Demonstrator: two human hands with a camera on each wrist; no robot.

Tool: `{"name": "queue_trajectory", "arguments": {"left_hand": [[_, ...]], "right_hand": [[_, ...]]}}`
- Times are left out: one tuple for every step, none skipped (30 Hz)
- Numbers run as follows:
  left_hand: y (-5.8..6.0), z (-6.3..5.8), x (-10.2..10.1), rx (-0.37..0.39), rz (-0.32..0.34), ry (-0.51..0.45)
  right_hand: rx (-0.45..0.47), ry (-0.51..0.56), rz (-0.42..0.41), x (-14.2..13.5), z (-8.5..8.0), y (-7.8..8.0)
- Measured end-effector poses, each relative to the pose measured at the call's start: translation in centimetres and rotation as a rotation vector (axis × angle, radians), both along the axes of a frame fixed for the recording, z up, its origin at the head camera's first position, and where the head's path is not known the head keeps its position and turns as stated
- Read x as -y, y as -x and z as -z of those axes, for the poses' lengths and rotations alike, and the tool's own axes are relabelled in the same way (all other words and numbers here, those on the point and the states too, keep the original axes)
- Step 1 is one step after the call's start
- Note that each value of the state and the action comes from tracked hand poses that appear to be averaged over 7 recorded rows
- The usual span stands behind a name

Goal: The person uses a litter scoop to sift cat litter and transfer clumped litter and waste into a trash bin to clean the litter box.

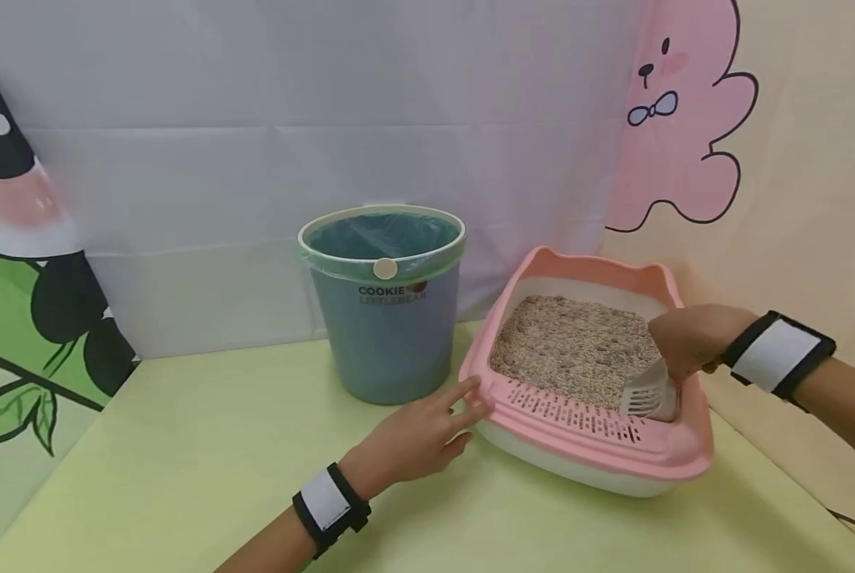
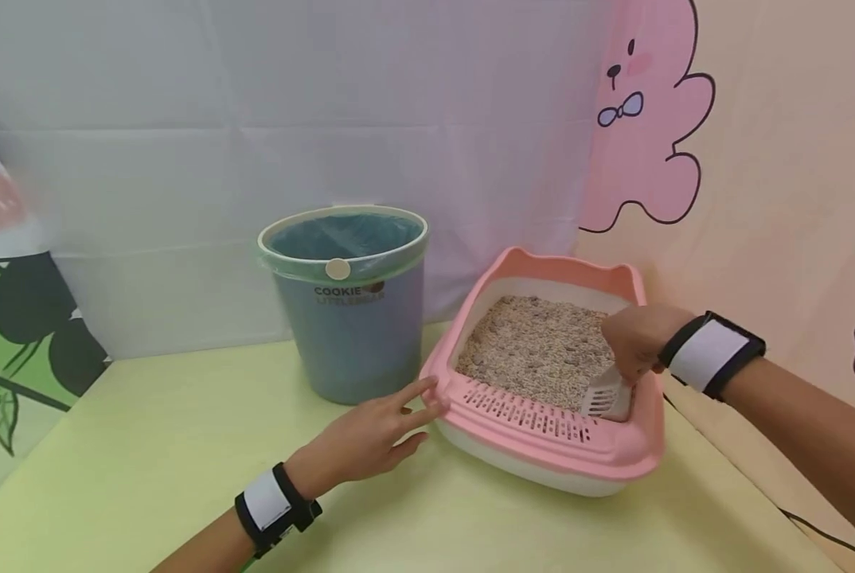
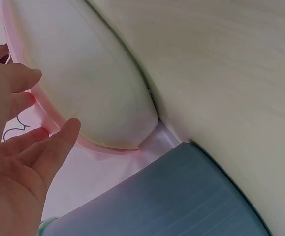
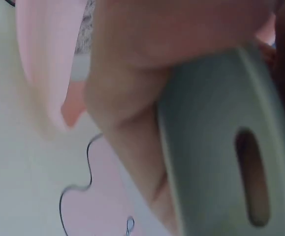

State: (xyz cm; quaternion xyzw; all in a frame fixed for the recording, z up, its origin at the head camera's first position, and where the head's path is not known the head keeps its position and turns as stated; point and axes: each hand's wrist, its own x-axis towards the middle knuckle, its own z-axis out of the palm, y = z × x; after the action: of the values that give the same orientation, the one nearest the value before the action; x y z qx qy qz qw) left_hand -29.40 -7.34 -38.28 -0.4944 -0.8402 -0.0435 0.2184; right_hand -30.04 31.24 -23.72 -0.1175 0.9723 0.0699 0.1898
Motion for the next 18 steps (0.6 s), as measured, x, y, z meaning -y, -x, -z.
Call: {"name": "queue_trajectory", "arguments": {"left_hand": [[0.0, 0.0, 0.0, 0.001, -0.001, -0.001], [0.0, 0.0, 0.0, 0.002, -0.002, -0.001], [-0.1, -0.1, 0.0, 0.001, -0.001, -0.005], [0.0, 0.0, 0.0, 0.000, 0.001, -0.009], [0.0, 0.1, 0.0, 0.000, 0.003, -0.015], [0.0, 0.2, 0.0, 0.002, 0.005, -0.021], [0.0, 0.3, 0.0, 0.004, 0.005, -0.025], [0.0, 0.3, 0.1, 0.008, 0.004, -0.031], [0.1, 0.4, 0.2, 0.011, 0.002, -0.035], [0.1, 0.4, 0.2, 0.014, 0.000, -0.039], [0.1, 0.3, 0.3, 0.019, -0.004, -0.042], [0.1, 0.3, 0.3, 0.026, -0.008, -0.044], [0.2, 0.3, 0.3, 0.031, -0.011, -0.044], [0.3, 0.3, 0.3, 0.037, -0.015, -0.043], [0.3, 0.3, 0.3, 0.043, -0.016, -0.040], [0.4, 0.3, 0.2, 0.051, -0.017, -0.040], [0.4, 0.3, 0.2, 0.058, -0.017, -0.039], [0.4, 0.4, 0.1, 0.066, -0.016, -0.039]], "right_hand": [[-0.007, -0.005, -0.018, 0.2, 0.2, 0.0], [-0.014, 0.005, -0.036, 0.3, 0.5, 0.1], [-0.023, 0.021, -0.051, 0.4, 0.8, 0.2], [-0.026, 0.046, -0.063, 0.4, 1.0, 0.2], [-0.020, 0.080, -0.063, 0.3, 1.1, 0.3], [-0.013, 0.115, -0.062, 0.2, 1.3, 0.3], [-0.003, 0.143, -0.056, 0.1, 1.5, 0.4], [0.005, 0.172, -0.051, -0.1, 1.8, 0.4], [0.008, 0.196, -0.048, -0.2, 2.0, 0.5], [0.008, 0.219, -0.049, -0.4, 2.3, 0.6], [0.006, 0.241, -0.052, -0.5, 2.6, 0.7], [-0.001, 0.257, -0.062, -0.6, 2.8, 0.8], [-0.009, 0.272, -0.072, -0.7, 3.1, 0.9], [-0.016, 0.284, -0.079, -0.8, 3.3, 0.9], [-0.025, 0.293, -0.085, -0.8, 3.5, 1.0], [-0.032, 0.303, -0.089, -0.9, 3.6, 1.0], [-0.037, 0.312, -0.089, -1.0, 3.8, 1.0], [-0.038, 0.324, -0.087, -1.0, 3.9, 1.0]]}}
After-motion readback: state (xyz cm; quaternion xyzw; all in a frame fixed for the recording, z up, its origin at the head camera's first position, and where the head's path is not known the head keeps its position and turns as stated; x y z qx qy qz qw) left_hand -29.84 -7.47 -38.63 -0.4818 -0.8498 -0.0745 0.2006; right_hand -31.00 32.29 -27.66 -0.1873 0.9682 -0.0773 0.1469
